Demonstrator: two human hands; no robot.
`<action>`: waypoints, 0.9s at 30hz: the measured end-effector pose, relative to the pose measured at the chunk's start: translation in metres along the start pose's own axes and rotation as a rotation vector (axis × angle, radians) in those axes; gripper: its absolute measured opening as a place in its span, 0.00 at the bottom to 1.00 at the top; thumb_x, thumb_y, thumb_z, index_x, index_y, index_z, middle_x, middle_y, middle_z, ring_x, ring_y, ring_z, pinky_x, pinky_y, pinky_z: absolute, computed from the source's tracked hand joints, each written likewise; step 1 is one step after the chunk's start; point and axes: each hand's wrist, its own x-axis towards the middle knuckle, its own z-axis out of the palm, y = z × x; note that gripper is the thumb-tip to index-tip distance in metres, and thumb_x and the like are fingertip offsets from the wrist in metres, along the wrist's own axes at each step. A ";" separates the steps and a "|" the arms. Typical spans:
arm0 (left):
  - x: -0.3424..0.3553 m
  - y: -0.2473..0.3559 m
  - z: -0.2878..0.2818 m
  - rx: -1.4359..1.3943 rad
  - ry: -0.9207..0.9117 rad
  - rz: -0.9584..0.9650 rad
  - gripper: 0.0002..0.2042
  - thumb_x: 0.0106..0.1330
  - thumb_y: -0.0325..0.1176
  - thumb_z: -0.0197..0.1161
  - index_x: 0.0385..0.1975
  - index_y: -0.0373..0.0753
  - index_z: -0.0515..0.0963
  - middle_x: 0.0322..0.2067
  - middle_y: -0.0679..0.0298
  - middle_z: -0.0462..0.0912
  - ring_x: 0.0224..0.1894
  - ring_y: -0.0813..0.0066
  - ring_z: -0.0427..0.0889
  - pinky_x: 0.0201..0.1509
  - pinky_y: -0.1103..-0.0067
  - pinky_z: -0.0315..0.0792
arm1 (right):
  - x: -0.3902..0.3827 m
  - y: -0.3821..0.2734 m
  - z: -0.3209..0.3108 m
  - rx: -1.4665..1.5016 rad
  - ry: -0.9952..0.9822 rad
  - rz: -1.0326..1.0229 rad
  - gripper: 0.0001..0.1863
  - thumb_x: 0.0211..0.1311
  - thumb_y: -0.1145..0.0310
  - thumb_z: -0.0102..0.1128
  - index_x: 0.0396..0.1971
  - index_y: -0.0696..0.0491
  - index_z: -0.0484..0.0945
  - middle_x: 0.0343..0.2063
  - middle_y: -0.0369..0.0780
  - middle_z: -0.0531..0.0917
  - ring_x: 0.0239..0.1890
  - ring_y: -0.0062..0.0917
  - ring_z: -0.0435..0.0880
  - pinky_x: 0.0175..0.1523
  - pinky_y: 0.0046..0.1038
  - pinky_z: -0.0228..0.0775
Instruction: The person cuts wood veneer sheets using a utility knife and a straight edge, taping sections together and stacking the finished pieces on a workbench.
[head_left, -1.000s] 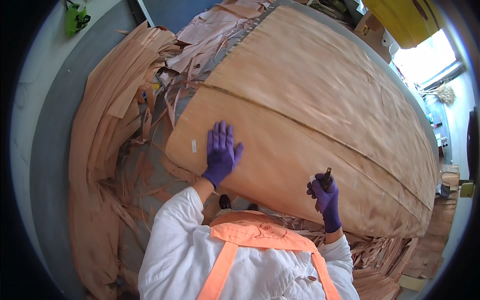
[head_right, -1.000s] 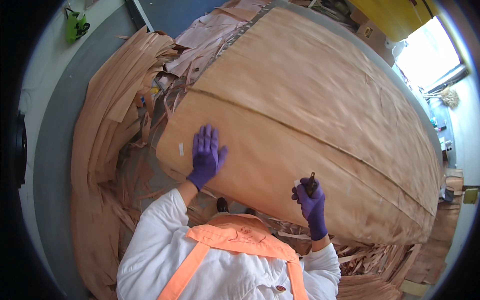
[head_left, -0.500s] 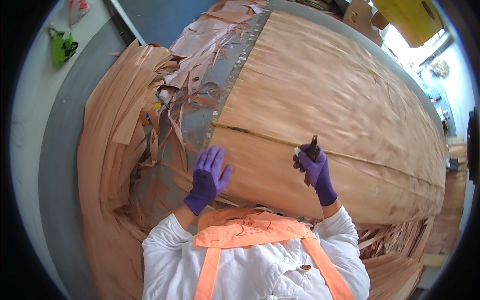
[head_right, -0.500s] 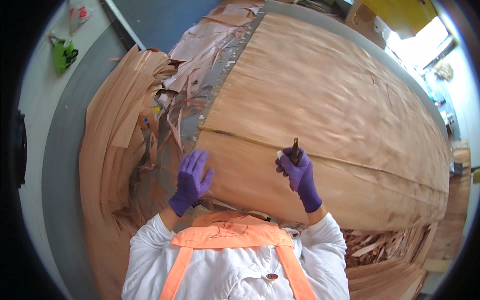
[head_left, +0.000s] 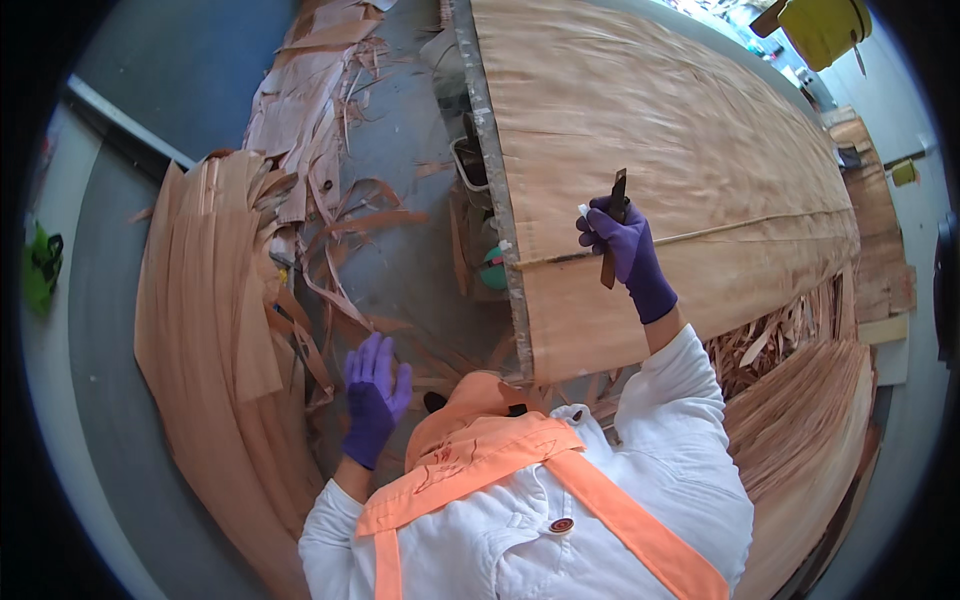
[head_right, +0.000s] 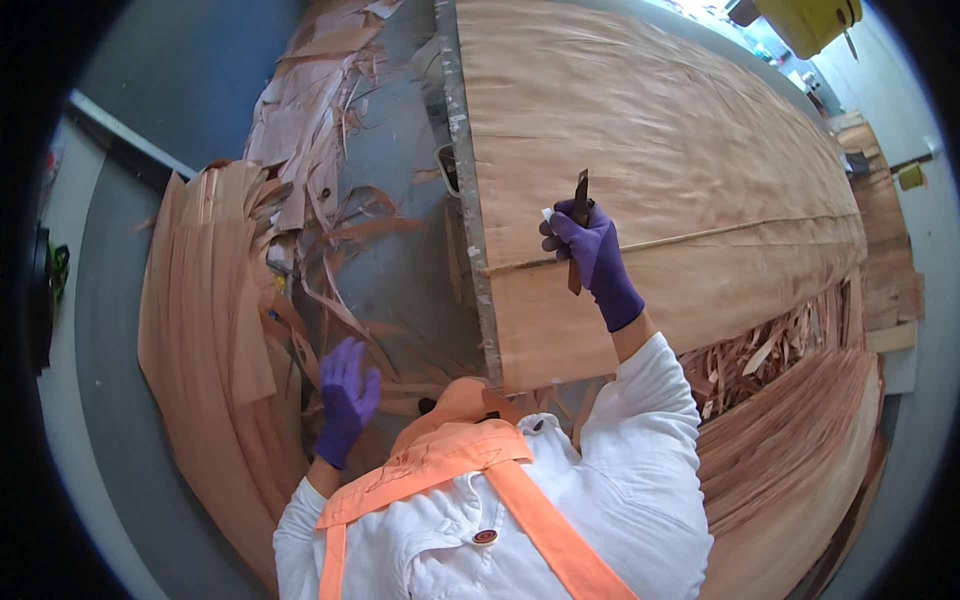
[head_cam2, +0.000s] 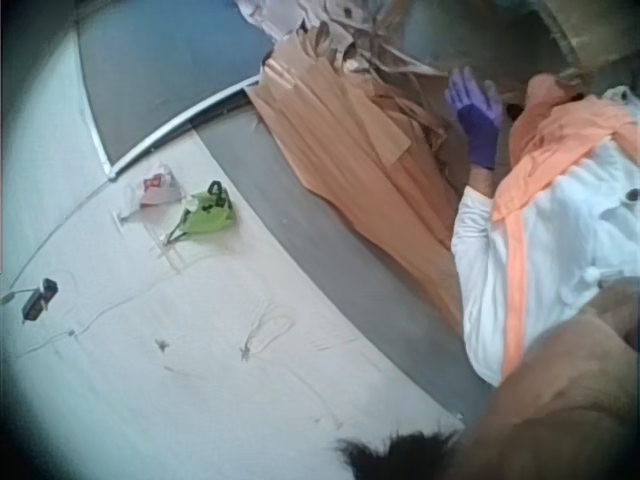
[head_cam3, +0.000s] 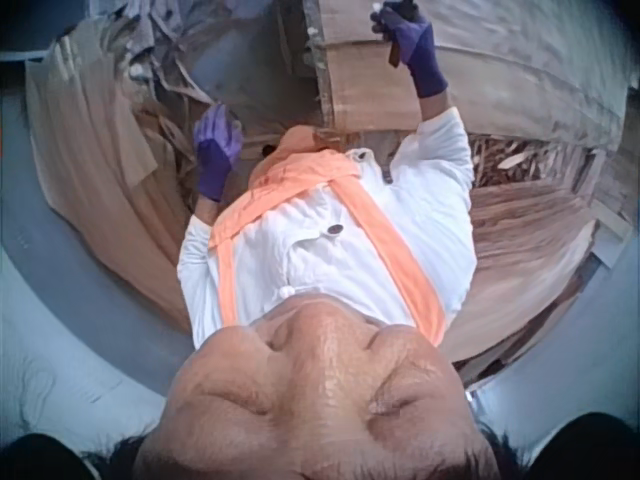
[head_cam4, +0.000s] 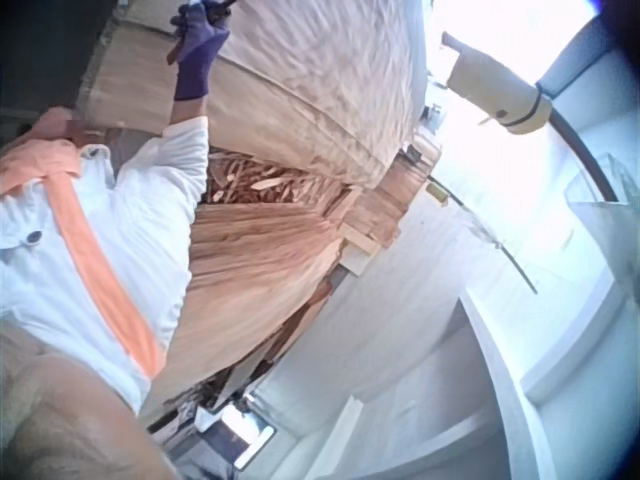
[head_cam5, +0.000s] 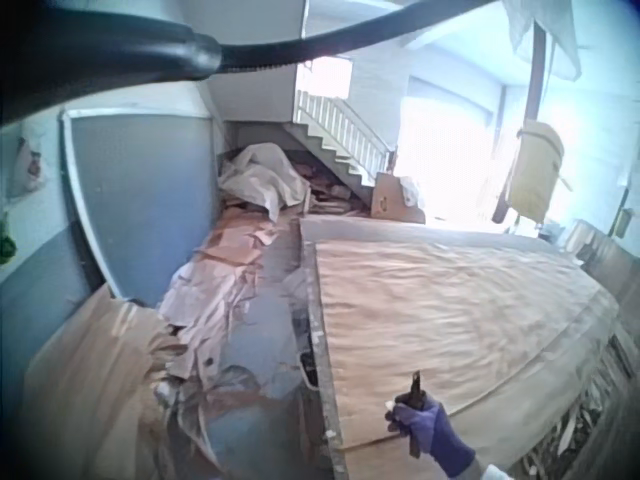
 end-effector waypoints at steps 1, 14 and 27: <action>0.008 -0.007 0.000 -0.013 -0.006 0.021 0.21 0.58 0.36 0.59 0.49 0.32 0.71 0.52 0.49 0.71 0.54 0.50 0.70 0.61 0.58 0.59 | 0.002 -0.001 0.005 -0.002 0.023 -0.002 0.11 0.58 0.69 0.58 0.38 0.57 0.71 0.27 0.39 0.80 0.23 0.19 0.79 0.25 0.19 0.67; 0.219 -0.073 0.003 0.064 -0.224 0.351 0.24 0.58 0.41 0.58 0.52 0.34 0.70 0.54 0.50 0.71 0.56 0.49 0.68 0.63 0.59 0.56 | 0.084 0.005 0.028 0.040 0.144 0.076 0.13 0.58 0.67 0.61 0.39 0.56 0.71 0.26 0.38 0.80 0.21 0.18 0.79 0.23 0.18 0.65; 0.450 0.048 0.083 -0.252 -0.343 1.256 0.24 0.56 0.39 0.60 0.51 0.34 0.71 0.53 0.49 0.71 0.56 0.53 0.69 0.60 0.59 0.60 | 0.075 -0.002 0.034 0.107 0.500 0.230 0.13 0.59 0.66 0.61 0.39 0.55 0.71 0.26 0.38 0.81 0.22 0.17 0.80 0.23 0.17 0.66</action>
